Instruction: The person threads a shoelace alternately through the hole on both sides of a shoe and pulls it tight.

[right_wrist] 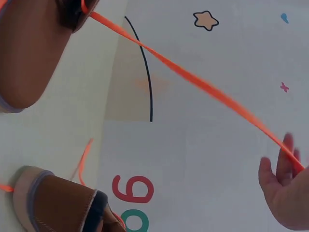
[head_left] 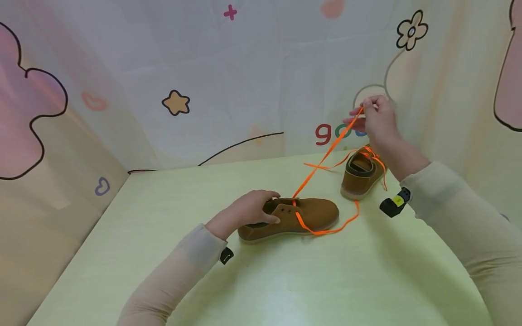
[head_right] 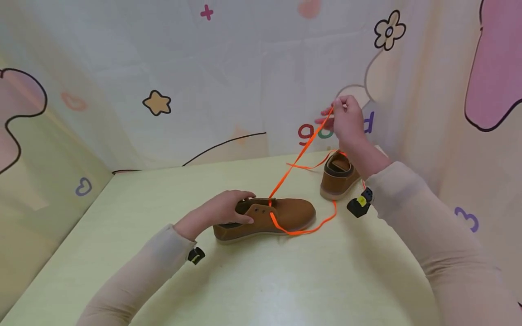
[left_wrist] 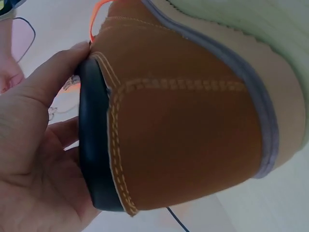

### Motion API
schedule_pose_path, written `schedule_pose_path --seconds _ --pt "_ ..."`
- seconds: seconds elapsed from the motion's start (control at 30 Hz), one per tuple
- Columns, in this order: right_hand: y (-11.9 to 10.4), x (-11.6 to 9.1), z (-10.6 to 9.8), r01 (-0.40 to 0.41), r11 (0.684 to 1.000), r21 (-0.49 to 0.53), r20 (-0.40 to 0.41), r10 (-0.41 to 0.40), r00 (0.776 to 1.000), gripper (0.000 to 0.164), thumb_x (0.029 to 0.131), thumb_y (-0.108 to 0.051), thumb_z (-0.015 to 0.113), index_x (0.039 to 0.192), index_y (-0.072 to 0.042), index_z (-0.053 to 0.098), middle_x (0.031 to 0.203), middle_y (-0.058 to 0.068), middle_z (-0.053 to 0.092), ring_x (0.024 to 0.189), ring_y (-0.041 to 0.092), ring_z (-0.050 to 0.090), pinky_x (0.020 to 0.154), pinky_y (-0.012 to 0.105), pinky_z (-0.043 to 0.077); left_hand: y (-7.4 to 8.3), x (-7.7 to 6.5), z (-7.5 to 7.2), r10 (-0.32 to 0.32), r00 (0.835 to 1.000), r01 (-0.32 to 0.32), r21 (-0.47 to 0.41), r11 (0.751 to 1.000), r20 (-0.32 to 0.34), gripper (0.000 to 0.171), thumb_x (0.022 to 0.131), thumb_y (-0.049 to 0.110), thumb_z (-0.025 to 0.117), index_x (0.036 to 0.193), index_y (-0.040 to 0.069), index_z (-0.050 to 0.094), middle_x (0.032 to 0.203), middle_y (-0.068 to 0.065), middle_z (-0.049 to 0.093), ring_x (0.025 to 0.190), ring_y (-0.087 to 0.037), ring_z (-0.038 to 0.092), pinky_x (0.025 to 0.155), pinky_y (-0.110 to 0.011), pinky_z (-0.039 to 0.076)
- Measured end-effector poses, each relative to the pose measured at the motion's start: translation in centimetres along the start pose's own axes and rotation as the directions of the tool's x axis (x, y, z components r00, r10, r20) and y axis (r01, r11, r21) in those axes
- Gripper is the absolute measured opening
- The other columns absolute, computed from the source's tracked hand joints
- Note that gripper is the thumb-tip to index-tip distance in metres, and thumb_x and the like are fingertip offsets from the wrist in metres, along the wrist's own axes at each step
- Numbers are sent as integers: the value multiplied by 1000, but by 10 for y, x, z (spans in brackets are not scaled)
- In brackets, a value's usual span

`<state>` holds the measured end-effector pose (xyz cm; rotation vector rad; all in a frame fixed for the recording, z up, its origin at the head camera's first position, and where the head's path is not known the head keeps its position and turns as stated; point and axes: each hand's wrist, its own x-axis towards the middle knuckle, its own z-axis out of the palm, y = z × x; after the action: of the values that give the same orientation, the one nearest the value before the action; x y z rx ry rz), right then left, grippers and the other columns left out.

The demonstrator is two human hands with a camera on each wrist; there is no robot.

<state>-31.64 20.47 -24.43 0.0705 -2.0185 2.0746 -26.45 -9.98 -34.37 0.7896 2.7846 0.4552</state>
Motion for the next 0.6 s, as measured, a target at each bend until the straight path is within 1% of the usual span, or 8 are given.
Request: schedule_pose_path --seconds 0.07,0.17,0.23,0.33,0.37,0.43,0.53,0.6 --pt "9 -9 0 -25 995 -93 100 34 994 17 111 -31 36 105 -18 44 72 -7 48 58 4 54 69 17 57 3 -3 0 25 998 -26 -9 1000 -60 63 93 30 77 147 8 54 148 -13 59 137 -31 56 115 -45 45" --pt "30 -30 5 -48 967 -249 247 112 963 17 112 -30 33 115 -16 42 71 -5 37 60 9 38 68 21 52 9 -8 1 42 986 -49 -40 998 -161 49 94 27 75 136 6 63 132 -14 69 120 -29 65 103 -42 53" --pt "45 -46 9 -50 950 -308 341 159 926 22 113 -24 31 126 -9 41 77 -4 38 66 10 38 68 22 49 12 -9 2 33 979 -49 -77 996 -199 37 95 26 74 126 5 70 115 -11 75 102 -24 69 90 -35 56" --pt "63 -69 16 -19 932 -361 454 194 870 30 112 -14 38 135 5 40 84 1 53 72 9 51 72 23 52 15 -9 7 9 977 -36 -125 991 -213 25 95 24 73 112 6 76 93 -6 75 77 -14 61 71 -24 49" --pt "69 -76 19 6 926 -376 480 190 857 30 111 -12 41 134 8 43 86 4 60 74 9 56 74 23 54 15 -9 9 7 977 -36 -134 990 -213 22 96 23 73 108 6 76 88 -5 74 73 -11 57 68 -22 45" --pt "80 -89 24 69 908 -413 509 167 845 26 108 -11 50 125 9 53 89 10 71 80 9 64 77 22 55 15 -9 14 0 977 -37 -167 985 -214 17 96 21 73 101 5 77 82 -4 72 68 -9 51 63 -19 39" --pt "94 -104 32 139 874 -465 516 141 845 18 103 -13 61 105 4 66 88 12 76 79 13 67 74 23 55 13 -9 21 -1 969 -55 -218 975 -247 11 96 15 72 94 4 76 78 -4 69 65 -9 47 60 -18 36" --pt "102 -111 39 166 858 -487 518 130 846 16 100 -14 65 96 1 69 80 9 74 75 12 65 69 23 54 11 -8 26 -9 963 -62 -254 965 -270 10 96 14 71 93 5 75 78 -5 68 66 -9 47 60 -18 35"
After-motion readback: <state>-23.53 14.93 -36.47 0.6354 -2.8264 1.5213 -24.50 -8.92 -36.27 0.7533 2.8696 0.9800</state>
